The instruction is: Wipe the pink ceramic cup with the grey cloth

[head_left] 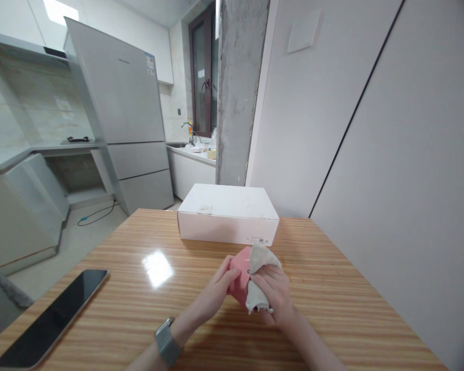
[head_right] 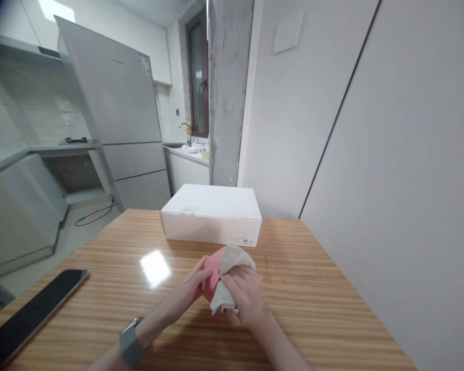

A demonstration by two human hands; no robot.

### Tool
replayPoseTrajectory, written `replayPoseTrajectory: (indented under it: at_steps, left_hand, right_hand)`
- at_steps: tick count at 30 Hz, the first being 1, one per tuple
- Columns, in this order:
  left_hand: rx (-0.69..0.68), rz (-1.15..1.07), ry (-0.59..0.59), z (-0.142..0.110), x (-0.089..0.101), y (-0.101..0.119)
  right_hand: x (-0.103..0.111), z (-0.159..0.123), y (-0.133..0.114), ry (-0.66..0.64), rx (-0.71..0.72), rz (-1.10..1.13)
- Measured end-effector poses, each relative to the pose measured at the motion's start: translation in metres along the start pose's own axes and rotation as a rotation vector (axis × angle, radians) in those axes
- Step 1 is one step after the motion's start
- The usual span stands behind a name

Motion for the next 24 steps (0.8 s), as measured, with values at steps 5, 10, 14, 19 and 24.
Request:
replayPoseTrajectory:
  at_steps: [5,10,14,19,24]
  left_hand:
    - [0.107,-0.210,-0.045,0.004,-0.001,0.003]
    - [0.093,-0.026,-0.088,0.006,0.002,0.010]
    - [-0.007,0.164,0.010,0.007,0.004,0.012]
    - [-0.052,0.223,-0.006,0.003,0.001,0.014]
    - [-0.046,0.066,-0.155,0.000,0.002,0.007]
  right_hand:
    - [-0.005,0.002,-0.012,-0.057,0.090,-0.050]
    - [-0.011,0.004,-0.020,-0.095,0.038,-0.002]
    - [-0.010,0.004,-0.015,-0.083,-0.034,0.086]
    - [-0.004,0.004,-0.007,-0.036,-0.088,0.088]
    - [0.002,0.000,-0.001,-0.001,-0.163,0.075]
Point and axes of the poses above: each hand's wrist, its own z-axis towards the middle knuckle, its own x-axis out of the back of the hand, y = z × x, the point moved 1 cm from there along z, towards the middle knuckle, and after that the axes turned 10 degrees about -x, right-handed, at the moved point
